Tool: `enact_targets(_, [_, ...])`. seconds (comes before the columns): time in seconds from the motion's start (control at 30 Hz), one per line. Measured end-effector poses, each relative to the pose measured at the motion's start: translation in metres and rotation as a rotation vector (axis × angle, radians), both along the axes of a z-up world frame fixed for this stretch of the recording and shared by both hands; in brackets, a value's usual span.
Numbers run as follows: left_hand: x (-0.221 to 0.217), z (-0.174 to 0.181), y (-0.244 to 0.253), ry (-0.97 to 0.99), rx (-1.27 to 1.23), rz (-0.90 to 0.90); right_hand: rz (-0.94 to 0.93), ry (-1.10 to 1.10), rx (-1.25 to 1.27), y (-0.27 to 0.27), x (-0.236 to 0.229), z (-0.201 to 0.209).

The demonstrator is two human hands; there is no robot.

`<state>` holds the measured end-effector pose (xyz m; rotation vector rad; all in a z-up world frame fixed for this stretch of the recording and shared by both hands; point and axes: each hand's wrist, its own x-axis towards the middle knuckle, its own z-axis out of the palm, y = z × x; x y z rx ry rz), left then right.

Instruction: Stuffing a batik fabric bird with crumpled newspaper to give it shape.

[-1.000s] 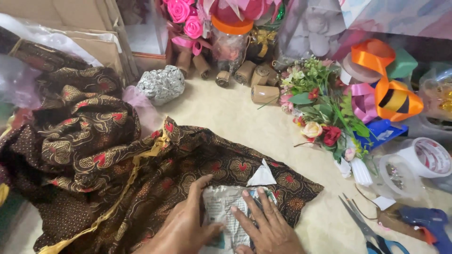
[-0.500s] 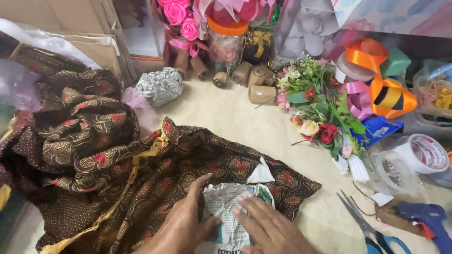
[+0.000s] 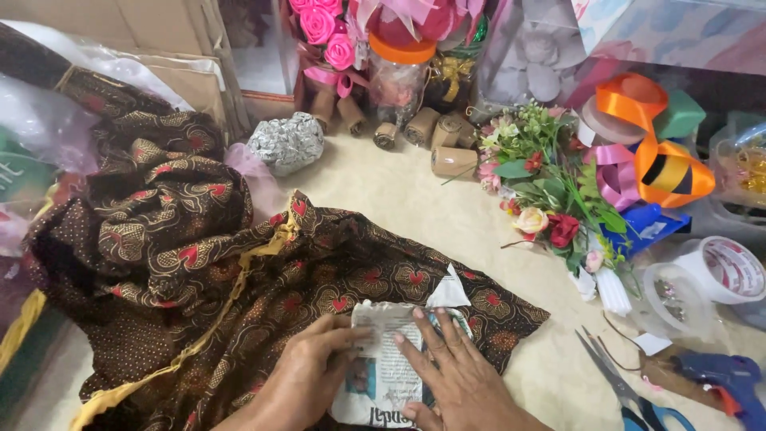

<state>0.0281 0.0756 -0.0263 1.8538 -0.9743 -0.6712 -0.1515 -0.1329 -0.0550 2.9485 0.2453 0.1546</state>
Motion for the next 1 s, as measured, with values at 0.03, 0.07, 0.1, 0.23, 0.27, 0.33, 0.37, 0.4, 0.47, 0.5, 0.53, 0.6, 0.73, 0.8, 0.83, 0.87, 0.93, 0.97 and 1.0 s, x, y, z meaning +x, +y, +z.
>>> enact_targets(0.03, [0.000, 0.002, 0.001, 0.005, 0.043, -0.001, -0.001, -0.020, -0.045, 0.000, -0.001, -0.001])
enact_targets(0.07, [0.001, 0.005, 0.001, 0.009, 0.085, -0.002, -0.002, -0.041, -0.090, 0.000, -0.001, -0.002])
enact_targets(0.1, [0.001, 0.007, 0.002, 0.006, 0.083, 0.000, 0.000, -0.043, -0.092, 0.000, 0.001, 0.001])
enact_targets(0.23, [-0.002, 0.006, 0.004, 0.031, 0.152, 0.051, -0.028, 0.130, 0.277, 0.004, 0.000, 0.010])
enact_targets(0.27, [-0.002, 0.003, 0.003, 0.014, 0.146, 0.063, -0.030, 0.129, 0.307, 0.003, -0.001, 0.012])
enact_targets(0.33, [0.000, -0.005, 0.005, 0.028, 0.155, 0.046, -0.036, 0.147, 0.341, 0.004, -0.001, 0.017])
enact_targets(0.37, [0.001, -0.010, 0.006, 0.042, 0.167, 0.036, -0.036, 0.166, 0.378, 0.005, -0.001, 0.020])
enact_targets(0.4, [-0.001, -0.003, 0.003, 0.041, 0.168, 0.033, -0.038, 0.166, 0.378, 0.004, -0.002, 0.021])
enact_targets(0.47, [-0.005, 0.010, 0.000, 0.071, 0.196, 0.004, -0.036, 0.203, 0.374, 0.005, -0.002, 0.023])
enact_targets(0.5, [-0.007, 0.010, 0.000, 0.070, 0.202, 0.002, -0.037, 0.202, 0.380, 0.007, -0.003, 0.023])
enact_targets(0.53, [-0.008, 0.011, -0.002, 0.051, 0.280, 0.024, -0.042, 0.054, 0.045, 0.007, -0.004, 0.023])
enact_targets(0.6, [-0.009, 0.016, -0.005, 0.026, 0.357, 0.043, -0.055, -0.102, -0.290, 0.006, -0.005, 0.025])
enact_targets(0.73, [-0.012, 0.022, -0.005, 0.026, 0.390, 0.057, -0.022, 0.125, 0.332, 0.006, -0.007, 0.026])
enact_targets(0.8, [-0.012, 0.024, -0.002, 0.005, 0.410, 0.073, -0.018, 0.119, 0.310, 0.007, -0.005, 0.029])
enact_targets(0.83, [-0.012, 0.026, -0.001, 0.052, 0.384, 0.063, -0.057, 0.229, 0.355, 0.008, -0.004, 0.032])
enact_targets(0.87, [-0.012, 0.028, -0.001, 0.099, 0.355, 0.050, -0.098, 0.339, 0.396, 0.008, -0.003, 0.036])
enact_targets(0.93, [-0.011, 0.029, 0.000, 0.097, 0.363, 0.047, -0.068, 0.075, -0.004, 0.005, -0.005, 0.027])
enact_targets(0.97, [-0.011, 0.030, 0.000, 0.098, 0.374, 0.041, -0.050, -0.196, -0.399, 0.004, -0.007, 0.022])
enact_targets(1.0, [-0.011, 0.032, -0.001, 0.097, 0.372, 0.041, -0.051, -0.197, -0.400, 0.004, -0.007, 0.027])
